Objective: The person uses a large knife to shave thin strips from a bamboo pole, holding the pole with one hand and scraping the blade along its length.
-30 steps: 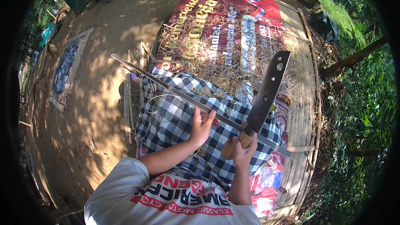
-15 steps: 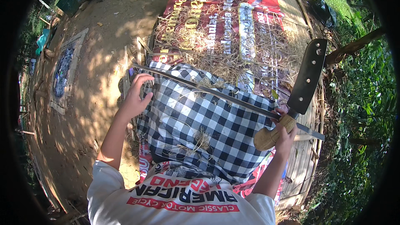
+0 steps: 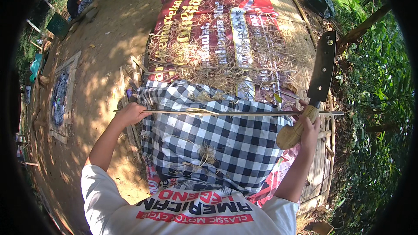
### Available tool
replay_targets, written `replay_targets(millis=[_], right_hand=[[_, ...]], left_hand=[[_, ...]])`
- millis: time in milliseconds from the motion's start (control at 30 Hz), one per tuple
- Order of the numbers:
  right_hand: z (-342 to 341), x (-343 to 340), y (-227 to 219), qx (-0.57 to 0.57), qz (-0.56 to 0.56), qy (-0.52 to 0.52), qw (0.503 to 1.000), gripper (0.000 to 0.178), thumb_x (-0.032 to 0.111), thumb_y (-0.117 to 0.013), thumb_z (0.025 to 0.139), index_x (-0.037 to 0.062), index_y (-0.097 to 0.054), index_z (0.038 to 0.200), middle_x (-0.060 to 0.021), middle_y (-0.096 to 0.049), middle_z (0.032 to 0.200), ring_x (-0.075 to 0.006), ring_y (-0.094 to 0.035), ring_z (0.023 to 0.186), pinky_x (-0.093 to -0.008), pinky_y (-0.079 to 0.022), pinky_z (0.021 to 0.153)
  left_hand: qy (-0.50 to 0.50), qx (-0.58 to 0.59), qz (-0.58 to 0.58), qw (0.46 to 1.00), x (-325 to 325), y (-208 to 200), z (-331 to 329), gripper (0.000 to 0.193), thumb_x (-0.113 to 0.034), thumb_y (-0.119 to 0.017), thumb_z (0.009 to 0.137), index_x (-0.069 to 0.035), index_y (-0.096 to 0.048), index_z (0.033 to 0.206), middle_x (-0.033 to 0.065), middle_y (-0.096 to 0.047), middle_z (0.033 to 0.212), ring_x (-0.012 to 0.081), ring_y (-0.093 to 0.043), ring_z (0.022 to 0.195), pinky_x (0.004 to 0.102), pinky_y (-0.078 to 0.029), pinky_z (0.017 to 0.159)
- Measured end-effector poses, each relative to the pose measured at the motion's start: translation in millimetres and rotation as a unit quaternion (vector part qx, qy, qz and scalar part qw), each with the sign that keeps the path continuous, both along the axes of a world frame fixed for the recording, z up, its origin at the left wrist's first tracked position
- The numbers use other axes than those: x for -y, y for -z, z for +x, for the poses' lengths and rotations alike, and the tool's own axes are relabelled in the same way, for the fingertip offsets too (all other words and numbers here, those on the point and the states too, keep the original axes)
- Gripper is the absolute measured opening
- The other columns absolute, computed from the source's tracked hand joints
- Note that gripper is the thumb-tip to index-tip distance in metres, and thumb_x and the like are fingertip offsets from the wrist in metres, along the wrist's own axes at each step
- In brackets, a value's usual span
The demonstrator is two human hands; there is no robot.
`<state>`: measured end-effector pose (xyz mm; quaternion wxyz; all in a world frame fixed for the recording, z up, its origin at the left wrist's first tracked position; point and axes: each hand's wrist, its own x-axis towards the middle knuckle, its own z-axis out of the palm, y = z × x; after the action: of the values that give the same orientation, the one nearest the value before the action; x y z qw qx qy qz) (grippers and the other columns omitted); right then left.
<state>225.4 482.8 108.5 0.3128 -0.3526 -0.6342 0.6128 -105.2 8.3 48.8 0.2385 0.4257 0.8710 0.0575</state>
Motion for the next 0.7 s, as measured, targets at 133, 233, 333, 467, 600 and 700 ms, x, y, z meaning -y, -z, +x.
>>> replay_targets(millis=[133, 233, 333, 467, 600, 700], right_hand=[[-14.4, 8.3, -2.8, 0.071, 0.116, 0.043, 0.99, 0.04, -0.001, -0.056, 0.079, -0.0034, -0.055, 0.119, -0.0166, -0.056, 0.128, -0.0235, -0.062, 0.107, -0.0312, -0.048, 0.086], [-20.4, 22.1, -10.7, 0.176, 0.213, 0.034, 0.96, 0.033, 0.002, -0.063, 0.079, -0.0037, -0.055, 0.111, -0.0179, -0.057, 0.128, -0.0232, -0.062, 0.098, -0.0321, -0.047, 0.083], [-38.4, 53.0, -22.6, 0.136, 0.382, -0.004, 0.914, 0.034, 0.001, -0.065, 0.078, -0.0061, -0.053, 0.109, -0.0215, -0.057, 0.127, -0.0342, -0.063, 0.094, -0.0372, -0.049, 0.08], [-48.1, 88.8, -21.3, 0.215, 0.307, -0.13, 0.918, 0.032, 0.011, -0.072, 0.076, 0.0003, -0.055, 0.102, -0.0198, -0.066, 0.084, -0.0334, -0.066, 0.069, -0.0366, -0.051, 0.065], [-50.1, 128.7, 6.8, 0.14, 0.317, -0.258, 0.902, 0.047, 0.033, -0.081, 0.074, 0.0024, -0.056, 0.1, -0.0157, -0.065, 0.072, -0.0347, -0.064, 0.061, -0.0379, -0.051, 0.058], [-55.2, 151.7, 24.0, 0.118, 0.366, -0.373, 0.844, 0.057, 0.051, -0.076, 0.075, 0.002, -0.057, 0.098, -0.0137, -0.064, 0.07, -0.0316, -0.063, 0.058, -0.0358, -0.049, 0.053]], left_hand=[[-0.032, 0.139, 0.001, 0.99, 18.9, -7.7, 56.0, 0.04, -0.039, -0.054, 0.095, -0.001, -0.067, 0.087, 0.022, -0.06, 0.069, 0.0406, -0.06, 0.065, 0.0456, -0.047, 0.061], [-0.075, 0.199, 0.021, 0.977, 32.2, 0.1, 89.8, 0.043, -0.039, -0.052, 0.097, 0.001, -0.064, 0.086, 0.023, -0.058, 0.068, 0.0414, -0.058, 0.063, 0.0463, -0.045, 0.06], [-0.111, 0.205, 0.047, 0.971, 30.4, 5.2, 107.1, 0.044, -0.038, -0.05, 0.098, 0.003, -0.06, 0.083, 0.0245, -0.056, 0.066, 0.042, -0.057, 0.063, 0.0468, -0.043, 0.06], [-0.174, 0.149, 0.086, 0.969, 27.9, 19.8, 133.2, 0.035, -0.028, -0.047, 0.099, 0.003, -0.058, 0.085, 0.0255, -0.054, 0.064, 0.0437, -0.056, 0.061, 0.0471, -0.042, 0.057], [-0.194, 0.109, 0.114, 0.968, 12.0, 21.7, 146.0, 0.029, -0.024, -0.049, 0.098, 0.003, -0.056, 0.09, 0.0255, -0.056, 0.062, 0.0463, -0.057, 0.062, 0.0524, -0.043, 0.055], [-0.195, 0.086, 0.108, 0.971, 8.5, 23.9, 153.8, 0.027, -0.023, -0.05, 0.098, 0.002, -0.055, 0.089, 0.0251, -0.055, 0.059, 0.0462, -0.056, 0.059, 0.0534, -0.042, 0.053]])
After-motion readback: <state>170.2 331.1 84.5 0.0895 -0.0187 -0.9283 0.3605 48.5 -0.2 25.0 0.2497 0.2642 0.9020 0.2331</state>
